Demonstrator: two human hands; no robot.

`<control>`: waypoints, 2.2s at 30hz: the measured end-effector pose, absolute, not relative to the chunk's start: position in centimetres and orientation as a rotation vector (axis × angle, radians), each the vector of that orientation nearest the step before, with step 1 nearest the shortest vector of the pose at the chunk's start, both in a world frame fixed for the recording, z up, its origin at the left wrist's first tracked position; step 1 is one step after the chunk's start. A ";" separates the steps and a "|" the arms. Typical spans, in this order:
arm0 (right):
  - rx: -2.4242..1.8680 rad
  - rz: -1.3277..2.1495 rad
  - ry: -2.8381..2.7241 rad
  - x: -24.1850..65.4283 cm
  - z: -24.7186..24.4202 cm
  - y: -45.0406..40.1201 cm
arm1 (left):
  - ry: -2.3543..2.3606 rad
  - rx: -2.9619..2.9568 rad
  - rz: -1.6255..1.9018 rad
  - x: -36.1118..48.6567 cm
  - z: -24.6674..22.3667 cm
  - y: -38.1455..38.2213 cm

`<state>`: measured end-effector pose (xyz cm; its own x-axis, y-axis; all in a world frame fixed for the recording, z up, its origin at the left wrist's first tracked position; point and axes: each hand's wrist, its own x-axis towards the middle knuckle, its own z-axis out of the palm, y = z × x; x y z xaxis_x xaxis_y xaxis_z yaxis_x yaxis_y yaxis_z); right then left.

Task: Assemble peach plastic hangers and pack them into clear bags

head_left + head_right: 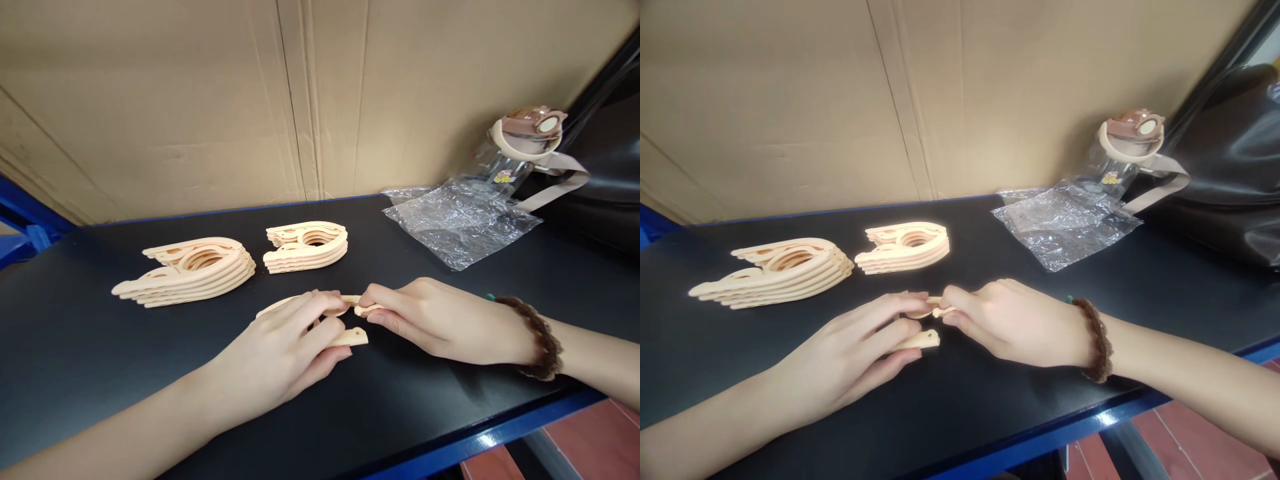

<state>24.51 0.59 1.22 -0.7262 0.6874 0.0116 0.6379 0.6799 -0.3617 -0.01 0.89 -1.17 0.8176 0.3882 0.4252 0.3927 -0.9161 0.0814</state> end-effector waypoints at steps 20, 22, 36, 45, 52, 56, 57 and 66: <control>-0.800 0.086 -2.718 24.3 0.2 0.1 | -0.939 -3.124 -0.736 0.5 -1.0 0.2; -0.786 -0.007 -2.715 24.3 0.0 0.0 | -0.948 -3.129 -0.740 0.5 -1.0 0.2; -0.694 -0.425 -2.713 24.0 -0.3 -0.4 | -0.905 -3.165 -0.723 0.4 -1.0 0.1; -0.524 -0.804 -2.720 24.1 0.3 -0.4 | -0.880 -3.165 -0.689 0.5 -1.1 0.1; -0.661 -0.580 -2.729 24.0 -0.1 -0.3 | -0.848 -3.149 -0.672 0.5 -1.1 0.3; -0.810 -0.248 -2.718 24.1 -0.2 -0.2 | -0.848 -3.147 -0.704 0.5 -1.1 0.4; -0.832 -0.199 -2.718 24.1 -0.2 -0.2 | -0.857 -3.144 -0.709 0.4 -1.1 0.4; -1.027 -0.076 -2.663 24.0 -0.4 -0.6 | -0.848 -3.134 -0.726 0.3 -1.3 0.6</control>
